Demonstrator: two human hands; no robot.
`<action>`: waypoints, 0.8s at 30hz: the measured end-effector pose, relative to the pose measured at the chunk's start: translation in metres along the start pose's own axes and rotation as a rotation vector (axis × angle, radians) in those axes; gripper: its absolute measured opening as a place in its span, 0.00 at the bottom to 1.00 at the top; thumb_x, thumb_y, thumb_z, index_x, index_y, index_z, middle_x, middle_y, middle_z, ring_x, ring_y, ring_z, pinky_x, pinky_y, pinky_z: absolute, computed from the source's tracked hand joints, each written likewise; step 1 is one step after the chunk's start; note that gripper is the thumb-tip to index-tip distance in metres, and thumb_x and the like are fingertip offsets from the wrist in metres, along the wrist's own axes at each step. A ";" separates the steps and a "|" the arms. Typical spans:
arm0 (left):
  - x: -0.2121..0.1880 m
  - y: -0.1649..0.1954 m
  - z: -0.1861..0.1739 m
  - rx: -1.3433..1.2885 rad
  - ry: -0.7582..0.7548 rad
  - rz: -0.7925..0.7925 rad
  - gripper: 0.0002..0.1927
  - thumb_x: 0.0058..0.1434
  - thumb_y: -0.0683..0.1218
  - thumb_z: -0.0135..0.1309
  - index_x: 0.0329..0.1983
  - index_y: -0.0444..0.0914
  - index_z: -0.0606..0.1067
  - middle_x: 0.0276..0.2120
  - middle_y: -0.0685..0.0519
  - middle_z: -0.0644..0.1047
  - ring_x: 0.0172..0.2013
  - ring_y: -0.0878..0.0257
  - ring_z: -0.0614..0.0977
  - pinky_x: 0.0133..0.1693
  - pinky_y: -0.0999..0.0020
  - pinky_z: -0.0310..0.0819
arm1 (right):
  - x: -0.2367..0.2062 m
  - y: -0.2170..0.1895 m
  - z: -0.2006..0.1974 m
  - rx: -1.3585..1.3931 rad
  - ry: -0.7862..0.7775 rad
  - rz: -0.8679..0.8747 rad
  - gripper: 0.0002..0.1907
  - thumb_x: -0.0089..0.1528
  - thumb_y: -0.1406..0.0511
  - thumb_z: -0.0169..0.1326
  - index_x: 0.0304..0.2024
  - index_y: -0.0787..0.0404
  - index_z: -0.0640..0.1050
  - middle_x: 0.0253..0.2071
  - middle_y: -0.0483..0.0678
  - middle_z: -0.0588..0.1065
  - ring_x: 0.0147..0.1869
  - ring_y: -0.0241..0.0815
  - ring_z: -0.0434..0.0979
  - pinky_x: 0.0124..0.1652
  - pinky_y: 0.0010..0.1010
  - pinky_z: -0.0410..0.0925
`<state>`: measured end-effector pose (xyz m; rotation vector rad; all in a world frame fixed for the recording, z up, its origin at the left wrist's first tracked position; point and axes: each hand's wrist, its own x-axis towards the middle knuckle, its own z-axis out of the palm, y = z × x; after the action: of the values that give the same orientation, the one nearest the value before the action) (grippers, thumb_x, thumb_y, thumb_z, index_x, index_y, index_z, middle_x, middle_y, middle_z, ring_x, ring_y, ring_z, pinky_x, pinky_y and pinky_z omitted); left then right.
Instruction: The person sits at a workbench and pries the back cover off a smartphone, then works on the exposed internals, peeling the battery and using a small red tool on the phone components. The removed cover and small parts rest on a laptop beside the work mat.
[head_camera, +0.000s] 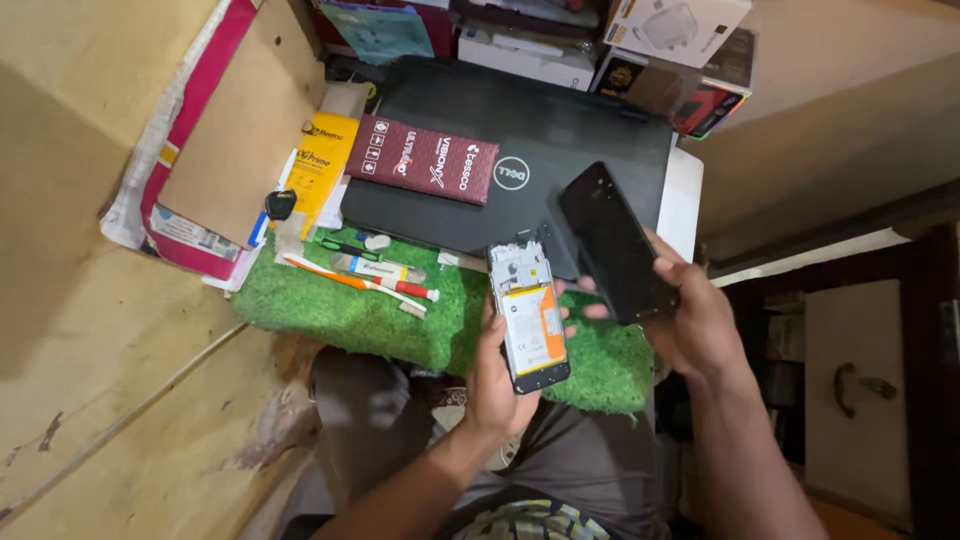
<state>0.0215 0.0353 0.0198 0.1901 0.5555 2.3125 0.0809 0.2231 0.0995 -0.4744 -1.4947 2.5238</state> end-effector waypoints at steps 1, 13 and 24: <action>-0.001 0.000 0.002 0.001 0.005 0.025 0.31 0.73 0.57 0.38 0.76 0.41 0.56 0.67 0.41 0.68 0.60 0.52 0.74 0.62 0.49 0.68 | 0.003 -0.001 -0.002 0.016 -0.008 -0.007 0.39 0.65 0.57 0.46 0.76 0.67 0.57 0.67 0.59 0.69 0.58 0.54 0.78 0.51 0.48 0.74; -0.008 0.006 0.003 -0.013 0.080 0.103 0.26 0.74 0.49 0.35 0.73 0.37 0.56 0.64 0.38 0.69 0.60 0.44 0.76 0.63 0.46 0.68 | 0.015 0.006 -0.009 -0.704 0.113 -0.366 0.50 0.56 0.80 0.56 0.78 0.59 0.53 0.76 0.51 0.59 0.71 0.42 0.67 0.55 0.34 0.68; -0.017 0.003 -0.005 -0.089 0.197 0.070 0.24 0.75 0.47 0.41 0.72 0.34 0.61 0.65 0.46 0.70 0.63 0.57 0.73 0.65 0.56 0.63 | 0.011 0.005 0.009 -1.457 0.328 -0.665 0.33 0.63 0.69 0.63 0.69 0.64 0.68 0.70 0.64 0.63 0.71 0.62 0.67 0.63 0.44 0.65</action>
<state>0.0303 0.0197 0.0175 -0.0625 0.5493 2.4337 0.0671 0.2166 0.0967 -0.3736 -2.4883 0.5482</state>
